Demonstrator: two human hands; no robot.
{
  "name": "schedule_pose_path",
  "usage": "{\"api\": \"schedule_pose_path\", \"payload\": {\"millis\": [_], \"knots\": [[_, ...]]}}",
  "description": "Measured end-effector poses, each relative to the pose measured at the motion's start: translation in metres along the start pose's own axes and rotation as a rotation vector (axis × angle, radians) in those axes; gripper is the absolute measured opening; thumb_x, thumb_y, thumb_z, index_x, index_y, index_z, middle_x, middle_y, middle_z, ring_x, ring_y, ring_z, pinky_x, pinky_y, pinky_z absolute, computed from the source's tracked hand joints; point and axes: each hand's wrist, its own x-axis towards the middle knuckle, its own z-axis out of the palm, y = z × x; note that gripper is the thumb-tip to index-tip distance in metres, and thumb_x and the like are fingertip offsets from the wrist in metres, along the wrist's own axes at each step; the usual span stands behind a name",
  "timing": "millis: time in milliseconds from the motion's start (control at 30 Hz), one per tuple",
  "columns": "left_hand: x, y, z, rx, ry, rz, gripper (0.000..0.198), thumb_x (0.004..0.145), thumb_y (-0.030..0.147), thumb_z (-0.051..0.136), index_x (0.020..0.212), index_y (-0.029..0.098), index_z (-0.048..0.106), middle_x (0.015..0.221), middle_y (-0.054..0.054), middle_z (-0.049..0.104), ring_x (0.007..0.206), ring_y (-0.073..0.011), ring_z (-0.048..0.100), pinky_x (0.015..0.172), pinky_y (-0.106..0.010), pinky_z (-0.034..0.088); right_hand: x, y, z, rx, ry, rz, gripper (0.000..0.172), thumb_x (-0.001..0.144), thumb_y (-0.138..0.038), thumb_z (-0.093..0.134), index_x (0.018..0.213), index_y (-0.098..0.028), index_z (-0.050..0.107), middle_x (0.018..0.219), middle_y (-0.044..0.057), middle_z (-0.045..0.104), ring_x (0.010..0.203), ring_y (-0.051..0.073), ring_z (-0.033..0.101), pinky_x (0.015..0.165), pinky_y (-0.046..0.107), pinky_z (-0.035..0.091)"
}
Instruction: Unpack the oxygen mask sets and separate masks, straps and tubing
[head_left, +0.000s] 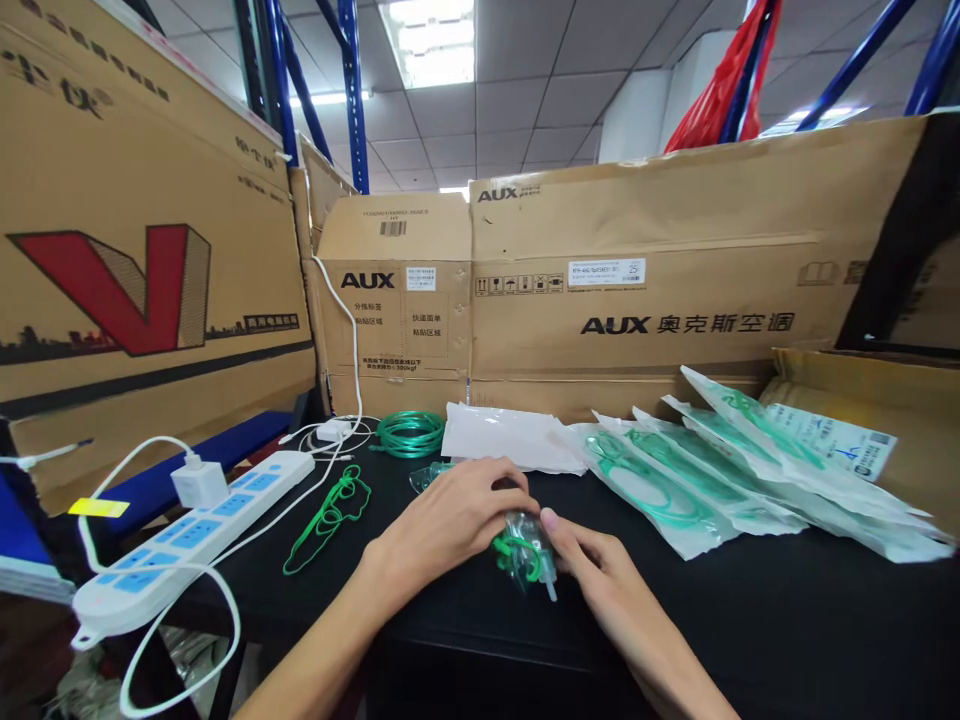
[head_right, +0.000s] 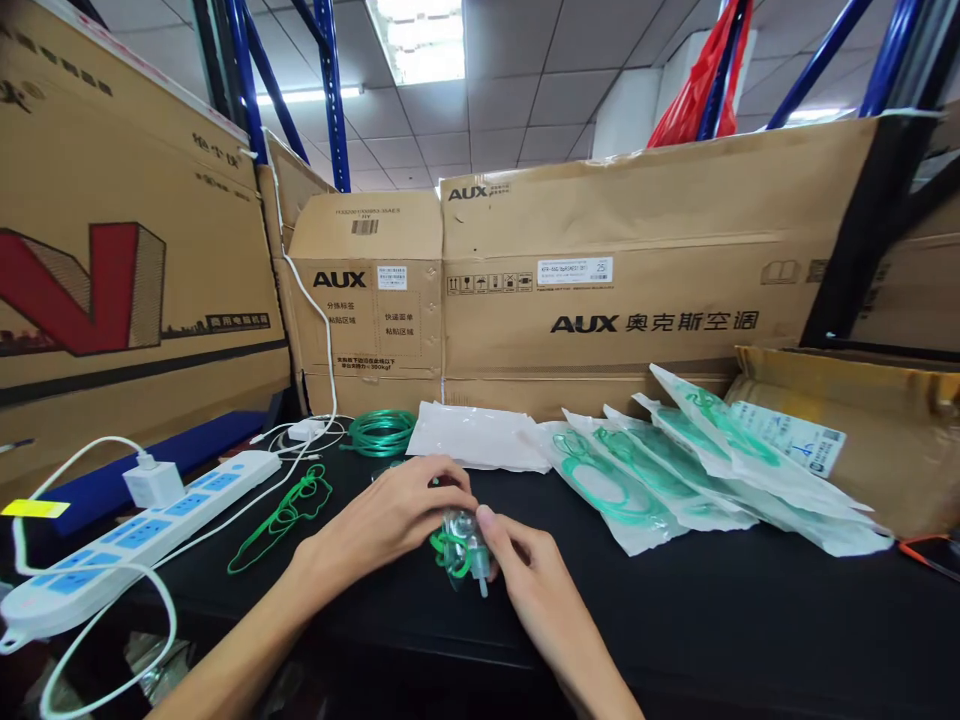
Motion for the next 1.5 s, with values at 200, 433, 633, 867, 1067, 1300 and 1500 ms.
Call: {"api": "schedule_pose_path", "payload": {"millis": [200, 433, 633, 867, 1067, 1300, 1500], "knots": [[0.002, 0.002, 0.013, -0.182, 0.188, 0.064, 0.029, 0.1, 0.01, 0.048, 0.119, 0.023, 0.064, 0.117, -0.005, 0.062, 0.106, -0.0172, 0.06, 0.094, -0.032, 0.049, 0.001, 0.006, 0.003, 0.197, -0.02, 0.054, 0.047, 0.085, -0.059, 0.066, 0.1, -0.016, 0.077, 0.084, 0.004, 0.072, 0.081, 0.022, 0.065, 0.07, 0.028, 0.053], [-0.01, -0.001, 0.004, -0.443, 0.136, -0.244, 0.009, 0.096, 0.025, 0.062, 0.102, 0.022, 0.068, 0.099, 0.0, 0.068, 0.08, -0.0128, 0.058, 0.078, -0.026, 0.048, -0.001, 0.013, 0.002, 0.284, 0.099, 0.041, 0.038, 0.078, -0.043, 0.08, 0.109, -0.022, 0.078, 0.103, 0.007, 0.078, 0.104, 0.026, 0.07, 0.093, 0.033, 0.054], [-0.01, -0.006, 0.01, -0.546, -0.072, -0.248, 0.013, 0.092, 0.031, 0.068, 0.102, 0.022, 0.068, 0.087, 0.002, 0.065, 0.074, -0.012, 0.058, 0.069, -0.023, 0.044, 0.0, 0.018, 0.003, 0.271, 0.191, 0.055, 0.033, 0.075, -0.039, 0.083, 0.106, -0.027, 0.079, 0.111, 0.004, 0.078, 0.107, 0.025, 0.07, 0.095, 0.03, 0.056], [-0.011, -0.007, 0.016, -0.652, -0.147, -0.326, 0.019, 0.092, 0.031, 0.067, 0.104, 0.023, 0.055, 0.083, 0.004, 0.069, 0.077, -0.0127, 0.063, 0.068, -0.021, 0.043, 0.0, 0.016, 0.004, 0.167, 0.224, 0.072, 0.037, 0.079, -0.045, 0.078, 0.11, -0.024, 0.076, 0.114, 0.005, 0.077, 0.114, 0.025, 0.067, 0.096, 0.026, 0.054], [-0.01, -0.006, 0.016, -0.46, -0.129, -0.359, 0.031, 0.087, 0.046, 0.071, 0.108, 0.025, 0.062, 0.083, 0.003, 0.067, 0.077, -0.0147, 0.061, 0.067, -0.023, 0.04, -0.001, 0.012, -0.002, 0.079, 0.148, 0.012, 0.039, 0.076, -0.047, 0.079, 0.106, -0.023, 0.071, 0.112, 0.005, 0.076, 0.101, 0.024, 0.072, 0.084, 0.025, 0.059], [-0.022, -0.024, -0.007, -0.286, -0.052, -0.43, 0.022, 0.092, 0.045, 0.065, 0.094, 0.024, 0.073, 0.084, 0.003, 0.069, 0.078, -0.0155, 0.061, 0.069, -0.025, 0.04, -0.006, 0.03, -0.019, 0.221, 0.711, 0.101, 0.051, 0.068, -0.055, 0.083, 0.108, -0.028, 0.067, 0.114, 0.0, 0.073, 0.111, 0.023, 0.067, 0.081, 0.018, 0.058], [-0.021, -0.015, -0.014, -0.335, -0.064, -0.337, 0.032, 0.094, 0.051, 0.061, 0.084, 0.025, 0.079, 0.098, 0.003, 0.073, 0.086, -0.0149, 0.064, 0.079, -0.026, 0.043, -0.007, 0.031, -0.018, 0.16, 0.73, 0.073, 0.045, 0.072, -0.05, 0.082, 0.108, -0.028, 0.068, 0.118, -0.001, 0.072, 0.114, 0.023, 0.067, 0.094, 0.024, 0.056]]}}
